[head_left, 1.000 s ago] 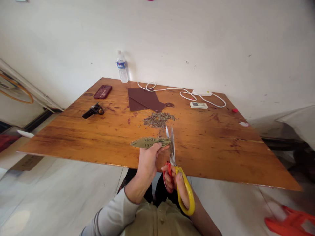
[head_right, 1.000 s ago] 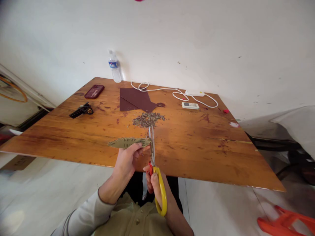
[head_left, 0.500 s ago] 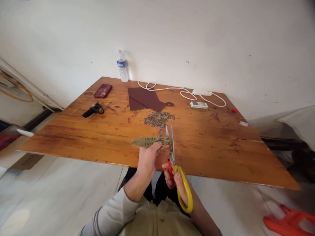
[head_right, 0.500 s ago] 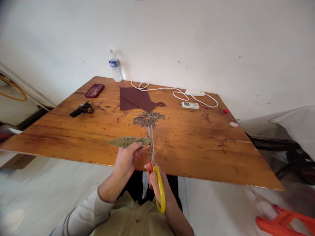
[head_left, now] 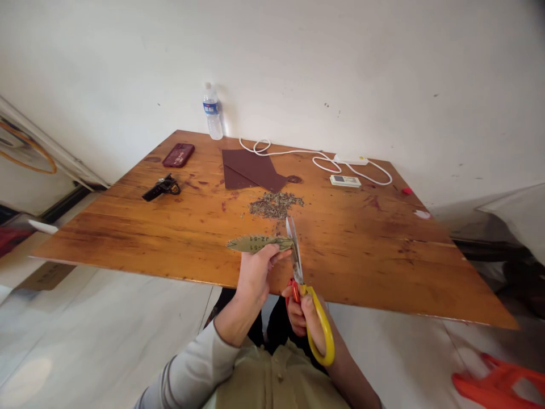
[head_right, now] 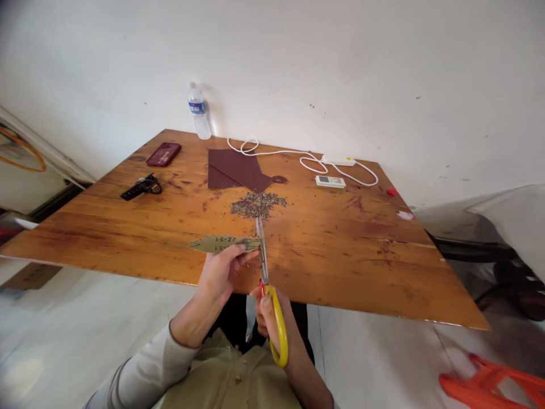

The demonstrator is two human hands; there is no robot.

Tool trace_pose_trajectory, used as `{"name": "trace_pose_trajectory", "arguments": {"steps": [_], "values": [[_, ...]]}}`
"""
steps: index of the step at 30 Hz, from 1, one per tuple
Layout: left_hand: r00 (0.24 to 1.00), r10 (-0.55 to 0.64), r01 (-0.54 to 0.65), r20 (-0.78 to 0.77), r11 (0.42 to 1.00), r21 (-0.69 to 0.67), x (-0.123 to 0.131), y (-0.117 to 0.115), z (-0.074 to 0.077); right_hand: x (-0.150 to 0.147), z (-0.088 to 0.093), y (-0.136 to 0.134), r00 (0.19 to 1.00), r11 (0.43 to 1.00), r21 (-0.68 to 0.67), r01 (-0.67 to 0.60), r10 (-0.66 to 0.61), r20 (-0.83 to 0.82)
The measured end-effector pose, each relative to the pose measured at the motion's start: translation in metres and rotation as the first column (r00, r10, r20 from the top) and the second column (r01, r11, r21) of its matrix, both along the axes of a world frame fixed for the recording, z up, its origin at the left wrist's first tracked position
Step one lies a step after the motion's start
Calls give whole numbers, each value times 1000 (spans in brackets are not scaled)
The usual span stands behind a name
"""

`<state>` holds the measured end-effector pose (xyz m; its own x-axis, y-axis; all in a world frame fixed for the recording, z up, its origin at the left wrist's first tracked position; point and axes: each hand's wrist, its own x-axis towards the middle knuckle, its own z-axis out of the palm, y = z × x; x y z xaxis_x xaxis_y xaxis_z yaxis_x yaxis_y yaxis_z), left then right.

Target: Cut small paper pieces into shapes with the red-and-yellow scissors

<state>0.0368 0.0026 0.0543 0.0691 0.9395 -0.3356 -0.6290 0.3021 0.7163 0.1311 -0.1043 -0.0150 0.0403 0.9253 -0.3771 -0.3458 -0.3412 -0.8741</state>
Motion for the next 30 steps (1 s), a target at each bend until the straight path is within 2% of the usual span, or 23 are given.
{"name": "trace_pose_trajectory", "arguments": {"steps": [4,11,16,22,27,30], "values": [[1000,-4,4,4,1000,1,-1,0,-3,3,-5,0,999,991,134,20,-25,33],[1000,-15,15,-21,1000,14,0,-1,-1,9,-13,-3,986,982,190,23,-53,156],[1000,-13,13,-23,1000,4,0,-1,-1,9,-8,-1,984,984,179,16,-47,171],[1000,-10,10,-4,1000,1,0,-1,-2,5,5,-2,999,999,32,7,-8,38],[1000,-16,16,8,1000,24,-1,-1,-3,6,0,-4,1000,1000,-30,-1,0,-26],[1000,-13,13,2,1000,22,-1,0,-3,6,-5,-4,1000,1000,26,-9,10,-20]]}}
